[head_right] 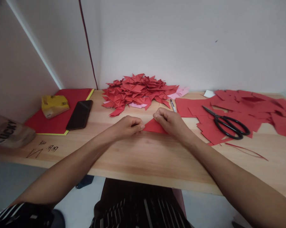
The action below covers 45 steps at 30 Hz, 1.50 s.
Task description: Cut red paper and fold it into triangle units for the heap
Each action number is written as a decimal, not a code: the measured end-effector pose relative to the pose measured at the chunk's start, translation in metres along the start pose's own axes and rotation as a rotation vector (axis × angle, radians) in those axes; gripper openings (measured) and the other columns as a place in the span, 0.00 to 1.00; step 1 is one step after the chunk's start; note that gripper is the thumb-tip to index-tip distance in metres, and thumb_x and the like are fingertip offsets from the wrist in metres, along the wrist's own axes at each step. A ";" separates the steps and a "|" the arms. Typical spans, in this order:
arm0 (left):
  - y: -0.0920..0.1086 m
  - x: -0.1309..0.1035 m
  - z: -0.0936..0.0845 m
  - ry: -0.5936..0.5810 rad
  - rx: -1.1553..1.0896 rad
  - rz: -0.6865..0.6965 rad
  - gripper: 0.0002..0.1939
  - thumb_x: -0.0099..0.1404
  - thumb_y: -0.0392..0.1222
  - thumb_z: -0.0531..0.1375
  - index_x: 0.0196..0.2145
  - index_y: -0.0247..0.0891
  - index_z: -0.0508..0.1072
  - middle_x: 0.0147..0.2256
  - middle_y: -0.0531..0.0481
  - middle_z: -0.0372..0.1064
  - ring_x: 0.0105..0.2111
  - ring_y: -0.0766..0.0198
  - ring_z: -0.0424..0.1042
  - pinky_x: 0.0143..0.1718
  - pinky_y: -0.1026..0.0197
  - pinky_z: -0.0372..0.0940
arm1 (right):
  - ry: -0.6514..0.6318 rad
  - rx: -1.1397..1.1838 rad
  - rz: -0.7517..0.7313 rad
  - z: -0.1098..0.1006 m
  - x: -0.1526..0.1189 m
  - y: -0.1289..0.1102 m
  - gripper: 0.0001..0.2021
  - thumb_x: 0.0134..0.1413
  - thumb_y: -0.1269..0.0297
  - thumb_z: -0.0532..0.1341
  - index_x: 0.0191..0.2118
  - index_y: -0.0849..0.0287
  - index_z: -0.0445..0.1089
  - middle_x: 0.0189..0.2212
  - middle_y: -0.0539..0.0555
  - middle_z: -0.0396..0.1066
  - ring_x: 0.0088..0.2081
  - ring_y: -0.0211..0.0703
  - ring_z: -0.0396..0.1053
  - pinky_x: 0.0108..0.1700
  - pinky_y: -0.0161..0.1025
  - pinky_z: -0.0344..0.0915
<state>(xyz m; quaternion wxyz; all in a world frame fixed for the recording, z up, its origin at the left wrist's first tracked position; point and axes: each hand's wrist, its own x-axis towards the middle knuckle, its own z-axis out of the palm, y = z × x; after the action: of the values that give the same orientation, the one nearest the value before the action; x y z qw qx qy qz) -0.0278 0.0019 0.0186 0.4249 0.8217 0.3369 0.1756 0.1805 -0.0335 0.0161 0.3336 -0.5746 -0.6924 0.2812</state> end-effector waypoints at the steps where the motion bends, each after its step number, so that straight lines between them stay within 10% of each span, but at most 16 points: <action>1: 0.000 0.000 0.001 0.005 -0.009 0.020 0.14 0.64 0.44 0.55 0.22 0.36 0.64 0.21 0.56 0.58 0.24 0.69 0.56 0.27 0.65 0.50 | -0.005 -0.009 -0.014 0.002 -0.001 0.000 0.19 0.60 0.48 0.54 0.25 0.54 0.56 0.23 0.50 0.56 0.27 0.42 0.55 0.30 0.40 0.52; 20: -0.002 0.000 0.008 0.057 -0.205 -0.083 0.18 0.63 0.46 0.57 0.19 0.35 0.66 0.17 0.55 0.62 0.18 0.72 0.55 0.24 0.67 0.50 | 0.033 0.041 -0.046 0.000 0.001 0.001 0.19 0.62 0.51 0.54 0.24 0.55 0.56 0.23 0.49 0.56 0.26 0.40 0.55 0.30 0.39 0.51; 32: -0.004 0.003 0.008 0.033 -0.581 -0.050 0.19 0.61 0.54 0.62 0.26 0.34 0.68 0.21 0.55 0.66 0.18 0.75 0.56 0.20 0.68 0.47 | -0.293 0.634 0.081 -0.013 -0.007 -0.003 0.20 0.59 0.43 0.56 0.36 0.57 0.67 0.31 0.51 0.65 0.29 0.39 0.62 0.31 0.37 0.59; 45: -0.003 0.003 0.006 0.005 -0.609 -0.031 0.19 0.62 0.53 0.62 0.25 0.33 0.69 0.22 0.53 0.66 0.19 0.75 0.57 0.21 0.68 0.48 | -0.368 0.611 0.011 -0.015 -0.007 -0.007 0.22 0.59 0.41 0.55 0.44 0.57 0.68 0.31 0.52 0.66 0.31 0.39 0.64 0.32 0.36 0.63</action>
<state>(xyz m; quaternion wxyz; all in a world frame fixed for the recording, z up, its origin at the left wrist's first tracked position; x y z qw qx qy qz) -0.0238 0.0016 0.0126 0.6534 0.6509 0.2824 0.2638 0.1887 -0.0418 0.0295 0.3584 -0.3918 -0.6216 0.5759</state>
